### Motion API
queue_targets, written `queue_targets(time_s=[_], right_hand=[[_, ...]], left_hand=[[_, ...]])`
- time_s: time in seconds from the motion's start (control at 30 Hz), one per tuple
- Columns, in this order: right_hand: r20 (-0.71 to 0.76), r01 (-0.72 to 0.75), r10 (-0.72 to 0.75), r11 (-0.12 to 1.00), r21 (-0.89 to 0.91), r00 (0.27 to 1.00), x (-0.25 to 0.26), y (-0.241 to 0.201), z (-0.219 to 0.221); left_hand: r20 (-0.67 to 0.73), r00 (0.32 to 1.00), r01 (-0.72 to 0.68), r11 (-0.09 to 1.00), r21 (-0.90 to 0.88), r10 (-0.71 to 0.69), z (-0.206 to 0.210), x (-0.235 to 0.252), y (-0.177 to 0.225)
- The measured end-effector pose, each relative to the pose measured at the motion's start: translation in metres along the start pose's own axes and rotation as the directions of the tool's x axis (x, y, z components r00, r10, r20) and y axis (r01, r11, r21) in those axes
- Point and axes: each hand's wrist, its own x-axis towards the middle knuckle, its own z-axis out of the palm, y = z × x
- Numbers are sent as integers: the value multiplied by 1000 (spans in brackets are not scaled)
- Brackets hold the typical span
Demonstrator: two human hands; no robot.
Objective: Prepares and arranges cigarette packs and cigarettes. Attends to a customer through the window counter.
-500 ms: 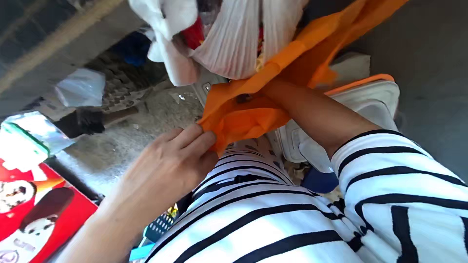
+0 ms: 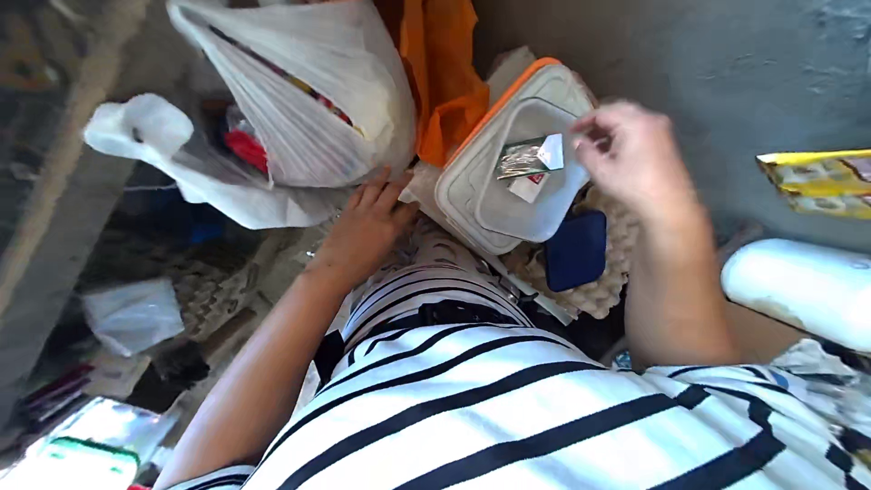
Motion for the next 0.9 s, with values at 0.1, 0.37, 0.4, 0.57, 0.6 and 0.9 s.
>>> queue_targets(time_s=[0.1, 0.37, 0.4, 0.57, 0.6, 0.9], right_hand=[[15, -77, 77, 997, 0, 997, -9, 14, 46], [-10, 101, -106, 973, -206, 994, 13, 36, 68], [-1, 88, -90, 977, -195, 996, 8, 34, 56], [3, 52, -52, 995, 91, 999, -37, 11, 8], [0, 89, -90, 980, 177, 996, -43, 2, 10], [-121, 312, -287, 877, 366, 950, -66, -96, 78]], left_hand=[[58, 998, -1, 1000, -21, 2, -4, -3, 9], [-28, 998, -61, 995, -85, 59, -18, -5, 40], [-72, 997, -50, 989, -140, 40, -22, -5, 45], [-209, 950, 31, 742, -670, -230, -30, -3, 76], [-189, 940, 38, 635, -771, -285, -31, -2, 82], [-286, 716, -130, 280, -951, -638, -22, -32, 89]])
